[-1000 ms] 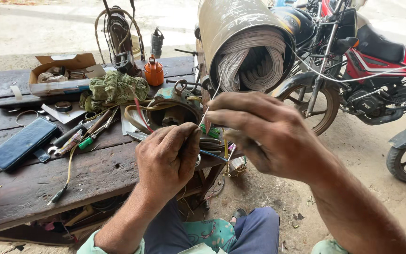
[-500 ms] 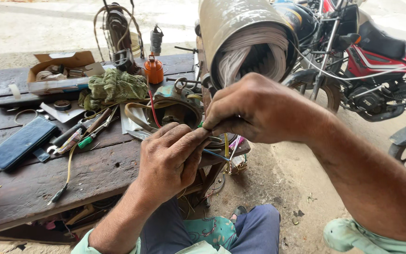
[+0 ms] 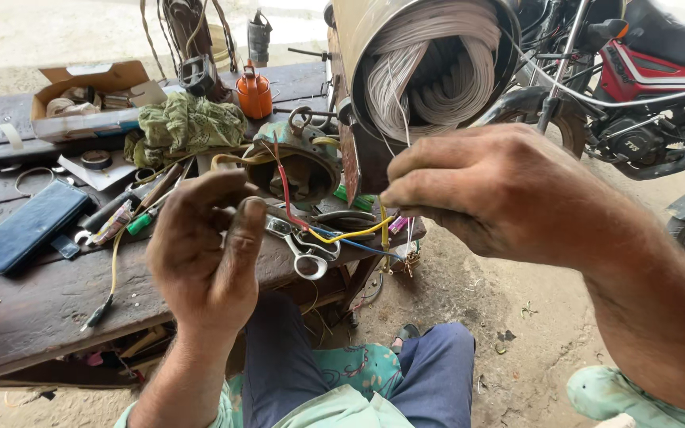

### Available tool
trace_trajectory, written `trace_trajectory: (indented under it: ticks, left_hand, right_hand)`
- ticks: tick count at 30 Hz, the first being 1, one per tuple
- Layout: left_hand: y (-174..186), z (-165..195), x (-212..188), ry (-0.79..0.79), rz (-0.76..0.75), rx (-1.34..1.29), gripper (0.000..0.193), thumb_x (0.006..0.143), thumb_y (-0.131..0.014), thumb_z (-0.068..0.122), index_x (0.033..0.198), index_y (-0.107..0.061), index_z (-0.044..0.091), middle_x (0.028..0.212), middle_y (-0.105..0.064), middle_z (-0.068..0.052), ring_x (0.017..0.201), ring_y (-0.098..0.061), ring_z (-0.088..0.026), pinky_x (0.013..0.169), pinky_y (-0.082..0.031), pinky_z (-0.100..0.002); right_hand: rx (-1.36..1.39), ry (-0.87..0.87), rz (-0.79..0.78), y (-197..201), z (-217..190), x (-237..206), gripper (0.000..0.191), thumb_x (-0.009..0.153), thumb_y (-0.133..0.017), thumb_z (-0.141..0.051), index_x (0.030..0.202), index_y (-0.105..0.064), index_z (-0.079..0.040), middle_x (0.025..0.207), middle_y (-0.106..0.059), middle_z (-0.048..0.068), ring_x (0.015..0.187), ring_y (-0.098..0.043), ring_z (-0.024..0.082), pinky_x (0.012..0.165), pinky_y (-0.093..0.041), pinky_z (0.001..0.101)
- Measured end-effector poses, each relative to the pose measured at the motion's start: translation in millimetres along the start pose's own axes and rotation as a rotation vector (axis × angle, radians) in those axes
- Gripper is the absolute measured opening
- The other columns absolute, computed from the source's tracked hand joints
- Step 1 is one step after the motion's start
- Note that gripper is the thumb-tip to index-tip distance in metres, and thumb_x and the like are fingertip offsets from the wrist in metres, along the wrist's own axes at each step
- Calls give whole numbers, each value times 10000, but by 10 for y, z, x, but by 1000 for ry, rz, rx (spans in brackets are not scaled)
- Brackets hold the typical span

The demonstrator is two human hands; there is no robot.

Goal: The person strips insulation from several colored wires using pliers and scissors, twists the exposed conductors together, and wraps the connections with black electrical tape. The work is performed at a cluttered outdoor workbench with tools and a spool of wire nearby.

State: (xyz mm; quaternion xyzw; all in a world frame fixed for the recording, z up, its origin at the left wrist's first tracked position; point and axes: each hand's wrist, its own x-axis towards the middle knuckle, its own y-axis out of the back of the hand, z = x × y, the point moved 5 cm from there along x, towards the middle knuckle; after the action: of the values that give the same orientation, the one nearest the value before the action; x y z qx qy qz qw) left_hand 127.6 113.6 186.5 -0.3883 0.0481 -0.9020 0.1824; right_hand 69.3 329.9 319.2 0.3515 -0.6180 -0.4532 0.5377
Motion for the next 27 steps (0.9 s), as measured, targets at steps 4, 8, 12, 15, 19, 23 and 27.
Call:
trace_trajectory:
  ticks: [4, 8, 12, 15, 19, 23, 27]
  left_hand:
    - [-164, -226, -45, 513, -248, -8, 271, 962, -711, 48, 1230, -727, 16, 984, -702, -139, 816, -608, -135, 677, -475, -257]
    - [-384, 215, 184, -30, -395, 162, 115, 972, -698, 70, 1077, -710, 23, 1034, -790, -96, 952, -784, -170, 847, -603, -277]
    - [-473, 566, 295, -211, -600, 140, 100, 923, -739, 122, 1007, -711, 77, 990, -806, -43, 937, -796, -159, 909, -590, -335]
    - [-641, 639, 166, -300, -956, 125, 122, 915, -748, 158, 1029, -754, 115, 956, -800, -31, 909, -777, -173, 897, -566, -346]
    - [-905, 499, -182, -375, -1158, 405, 140, 971, -713, 248, 1063, -764, 156, 968, -791, -19, 943, -767, -172, 1000, -500, -434]
    - [-981, 605, -518, -791, -827, 837, 299, 909, -658, 181, 1179, -751, 93, 1020, -772, -61, 996, -749, -203, 922, -517, -398]
    - [-958, 669, -683, -811, -825, 792, 378, 873, -654, 194, 1213, -742, 55, 1100, -754, -82, 1080, -731, -244, 1014, -518, -432]
  right_hand:
    - [-86, -4, 65, -9, 68, -184, 164, 823, -772, -63, 987, -773, -57, 1066, -762, 121, 930, -759, 251, 785, -633, 356]
    - [-179, -36, 89, -27, 186, -299, 178, 806, -740, 7, 953, -781, -83, 1085, -777, 90, 963, -759, 245, 831, -621, 393]
    - [-165, -47, 129, 56, 264, -357, 186, 780, -740, -8, 940, -778, -94, 1101, -779, 83, 1000, -741, 274, 813, -603, 411]
    - [-126, 8, 207, 121, 165, -340, 150, 820, -730, -46, 965, -751, -80, 1093, -766, 84, 1041, -730, 282, 859, -602, 411]
    - [-81, 73, 279, 149, -16, -212, 69, 949, -695, -105, 1008, -716, -76, 1100, -750, 87, 1095, -730, 264, 925, -627, 379]
    - [-198, 151, 323, 215, -34, -56, 83, 1065, -660, -129, 1091, -725, -85, 1151, -743, 111, 1074, -745, 246, 916, -630, 350]
    - [-249, 113, 331, 355, -11, 39, 140, 1067, -663, -159, 1156, -743, -86, 1186, -753, 108, 1027, -757, 242, 855, -624, 344]
